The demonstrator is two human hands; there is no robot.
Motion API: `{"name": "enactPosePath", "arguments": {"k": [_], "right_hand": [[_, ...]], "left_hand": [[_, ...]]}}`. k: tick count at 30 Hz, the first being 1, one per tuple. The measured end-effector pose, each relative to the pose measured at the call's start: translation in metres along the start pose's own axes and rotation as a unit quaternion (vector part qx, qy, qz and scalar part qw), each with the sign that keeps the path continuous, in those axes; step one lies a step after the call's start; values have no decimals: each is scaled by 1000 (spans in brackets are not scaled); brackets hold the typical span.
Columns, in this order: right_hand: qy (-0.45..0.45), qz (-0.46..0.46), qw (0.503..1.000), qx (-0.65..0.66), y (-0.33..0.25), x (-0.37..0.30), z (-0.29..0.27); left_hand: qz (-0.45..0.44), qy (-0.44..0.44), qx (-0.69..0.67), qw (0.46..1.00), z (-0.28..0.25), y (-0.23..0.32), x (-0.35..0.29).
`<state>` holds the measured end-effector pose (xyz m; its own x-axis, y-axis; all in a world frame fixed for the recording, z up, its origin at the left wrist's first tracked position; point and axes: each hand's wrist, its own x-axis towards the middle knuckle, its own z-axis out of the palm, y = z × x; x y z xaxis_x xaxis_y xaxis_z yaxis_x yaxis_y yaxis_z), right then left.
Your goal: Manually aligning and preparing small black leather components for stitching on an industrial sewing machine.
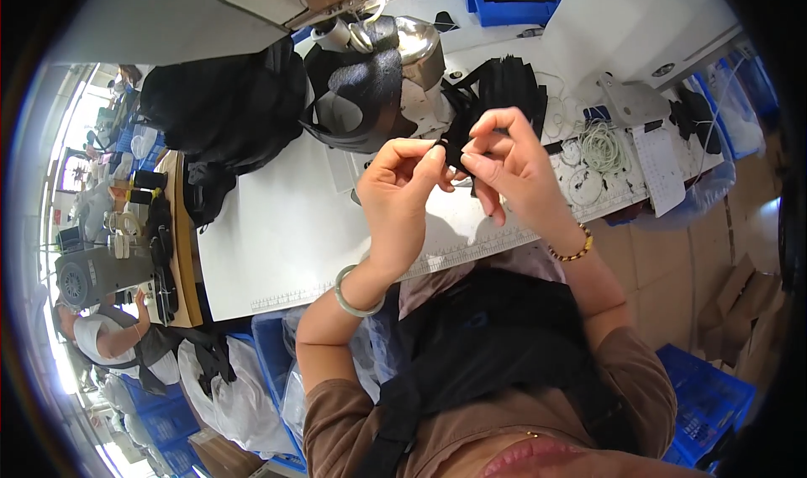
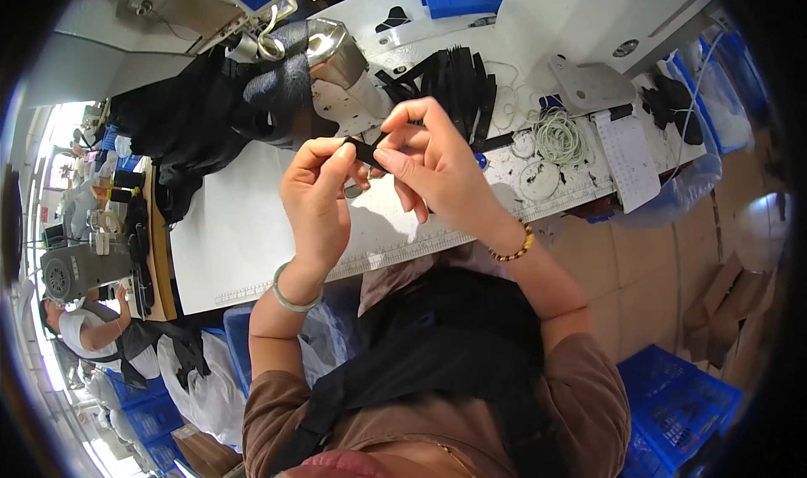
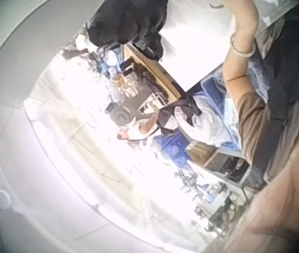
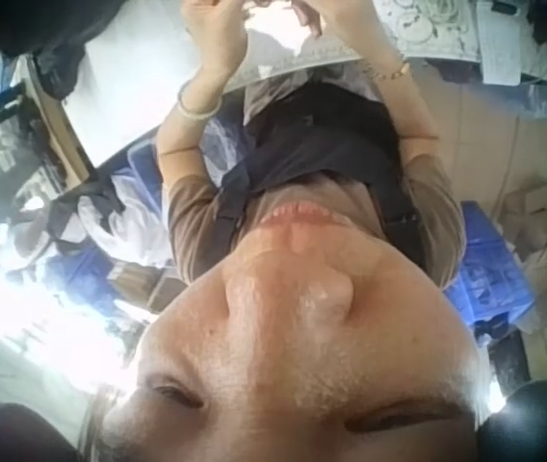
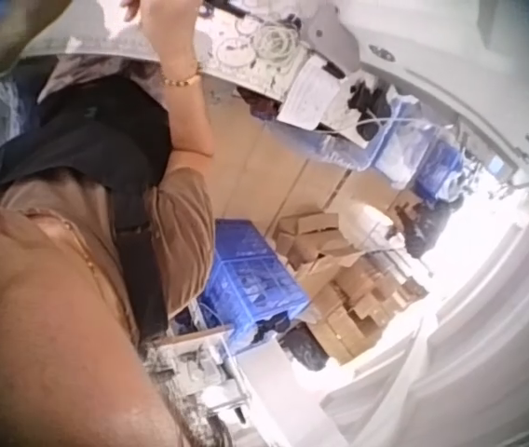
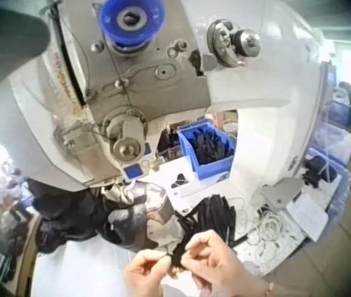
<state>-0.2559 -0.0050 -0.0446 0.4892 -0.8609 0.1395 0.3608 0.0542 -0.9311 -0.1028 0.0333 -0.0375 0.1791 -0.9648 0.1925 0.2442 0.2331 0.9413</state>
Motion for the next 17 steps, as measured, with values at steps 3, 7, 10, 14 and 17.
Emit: {"name": "enactPosePath", "arguments": {"k": [3,7,10,14,17], "right_hand": [[-110,-33,991,-72,-26,7,-6],[-224,-103,907,-342,-51,23,-8],[-162,-175,881,-408,-45,27,-1],[-149,-259,828,-475,-40,27,-2],[-136,-261,822,-487,-42,29,0]], "left_hand": [[-111,-74,8,991,-19,21,3],[-190,-172,75,964,-23,50,16],[-160,-179,101,965,-28,54,21],[-153,-150,84,973,-30,58,18],[-149,-136,87,976,-31,62,19]]}}
